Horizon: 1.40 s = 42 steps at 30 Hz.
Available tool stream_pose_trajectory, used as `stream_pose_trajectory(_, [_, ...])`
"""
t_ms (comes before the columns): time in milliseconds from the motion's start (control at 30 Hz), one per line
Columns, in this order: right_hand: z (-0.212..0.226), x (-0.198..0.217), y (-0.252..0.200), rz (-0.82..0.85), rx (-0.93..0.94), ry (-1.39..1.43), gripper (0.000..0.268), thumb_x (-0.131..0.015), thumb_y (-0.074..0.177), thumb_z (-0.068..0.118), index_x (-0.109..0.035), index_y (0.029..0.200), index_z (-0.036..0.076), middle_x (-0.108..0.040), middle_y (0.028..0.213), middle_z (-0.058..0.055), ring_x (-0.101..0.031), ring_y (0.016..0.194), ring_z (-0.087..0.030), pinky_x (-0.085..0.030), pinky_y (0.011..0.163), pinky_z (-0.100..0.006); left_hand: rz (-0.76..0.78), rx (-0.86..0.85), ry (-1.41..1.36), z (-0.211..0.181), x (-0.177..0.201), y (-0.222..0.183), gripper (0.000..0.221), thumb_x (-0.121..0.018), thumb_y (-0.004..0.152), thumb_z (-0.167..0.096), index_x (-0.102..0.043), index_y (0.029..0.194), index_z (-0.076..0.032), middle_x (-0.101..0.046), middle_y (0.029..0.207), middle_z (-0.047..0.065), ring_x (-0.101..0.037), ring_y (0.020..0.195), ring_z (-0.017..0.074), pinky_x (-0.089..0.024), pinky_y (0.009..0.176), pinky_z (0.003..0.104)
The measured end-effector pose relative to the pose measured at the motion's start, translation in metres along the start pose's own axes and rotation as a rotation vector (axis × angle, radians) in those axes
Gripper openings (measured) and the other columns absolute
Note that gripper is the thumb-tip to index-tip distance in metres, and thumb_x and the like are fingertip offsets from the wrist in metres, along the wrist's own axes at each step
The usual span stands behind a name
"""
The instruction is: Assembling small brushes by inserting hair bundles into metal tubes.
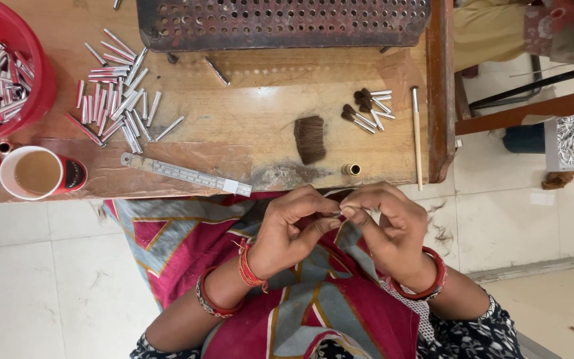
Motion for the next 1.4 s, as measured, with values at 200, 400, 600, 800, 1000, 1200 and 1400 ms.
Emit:
stream_pose_trajectory(200, [-0.005, -0.018, 0.014, 0.148, -0.189, 0.069, 0.024, -0.074, 0.086, -0.001, -0.070, 0.110, -0.002, -0.069, 0.108, -0.011, -0.066, 0.101, -0.018, -0.053, 0.086, -0.028, -0.028, 0.179, -0.300, 0.026, 0.001, -0.011, 0.028, -0.071, 0.093, 0.009, -0.063, 0.119, 0.001, -0.072, 0.101, 0.010, -0.072, 0.094, 0.0115, -0.060, 0.077, 0.021])
stream_pose_trajectory(400, [-0.009, -0.035, 0.003, 0.269, -0.130, -0.031, 0.012, -0.074, 0.093, 0.003, -0.074, 0.105, 0.002, -0.075, 0.099, -0.008, -0.071, 0.091, -0.017, -0.056, 0.080, -0.028, -0.087, -0.197, 0.227, -0.015, 0.023, -0.023, 0.036, -0.075, 0.091, 0.006, -0.054, 0.119, 0.001, -0.071, 0.103, 0.014, -0.077, 0.092, 0.0203, -0.064, 0.077, 0.027])
stream_pose_trajectory(600, [-0.019, -0.052, 0.003, 0.294, -0.227, -0.088, 0.011, -0.066, 0.099, 0.006, -0.066, 0.109, 0.001, -0.076, 0.097, -0.006, -0.076, 0.089, -0.013, -0.057, 0.078, -0.026, 0.131, -0.657, 0.748, -0.051, 0.012, -0.046, 0.038, -0.072, 0.086, -0.008, -0.060, 0.121, 0.000, -0.067, 0.105, 0.013, -0.068, 0.093, 0.0283, -0.059, 0.081, 0.041])
stream_pose_trajectory(800, [-0.006, -0.070, 0.012, 0.263, -0.065, -0.245, 0.021, -0.075, 0.091, 0.005, -0.075, 0.112, 0.006, -0.078, 0.103, -0.009, -0.073, 0.083, -0.016, -0.054, 0.066, -0.027, -0.076, -0.524, 0.861, -0.057, 0.074, -0.059, 0.023, -0.079, 0.090, -0.005, -0.070, 0.112, -0.001, -0.068, 0.108, 0.011, -0.068, 0.099, 0.0256, -0.059, 0.082, 0.039])
stream_pose_trajectory(1000, [0.007, -0.089, 0.018, 0.288, 0.123, -0.275, 0.028, -0.074, 0.091, 0.000, -0.075, 0.118, 0.007, -0.076, 0.107, -0.008, -0.073, 0.092, -0.020, -0.057, 0.079, -0.030, -0.263, -0.437, 1.138, -0.068, 0.108, -0.059, 0.033, -0.081, 0.088, -0.012, -0.072, 0.118, -0.003, -0.068, 0.126, 0.010, -0.064, 0.123, 0.0291, -0.053, 0.110, 0.047])
stream_pose_trajectory(1200, [0.002, -0.101, 0.018, 0.327, 0.154, -0.308, 0.031, -0.076, 0.087, -0.001, -0.076, 0.117, 0.009, -0.076, 0.106, -0.008, -0.073, 0.090, -0.021, -0.057, 0.077, -0.031, -0.219, -0.425, 1.107, -0.057, 0.113, -0.062, 0.035, -0.079, 0.091, -0.013, -0.072, 0.123, -0.002, -0.067, 0.132, 0.011, -0.062, 0.128, 0.0279, -0.050, 0.114, 0.048])
stream_pose_trajectory(1400, [0.008, -0.111, 0.020, 0.330, 0.181, -0.293, 0.028, -0.077, 0.089, 0.000, -0.076, 0.116, 0.008, -0.075, 0.104, -0.008, -0.073, 0.089, -0.021, -0.057, 0.077, -0.031, -0.184, -0.425, 1.113, -0.055, 0.113, -0.063, 0.036, -0.075, 0.089, -0.010, -0.072, 0.124, -0.002, -0.067, 0.131, 0.012, -0.062, 0.128, 0.0286, -0.049, 0.115, 0.048])
Point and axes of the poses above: each hand's wrist, its own y-axis towards the middle knuckle, its own x-axis out of the back of the hand, z = x × y, the point moved 10 cm from there along y, towards the middle knuckle
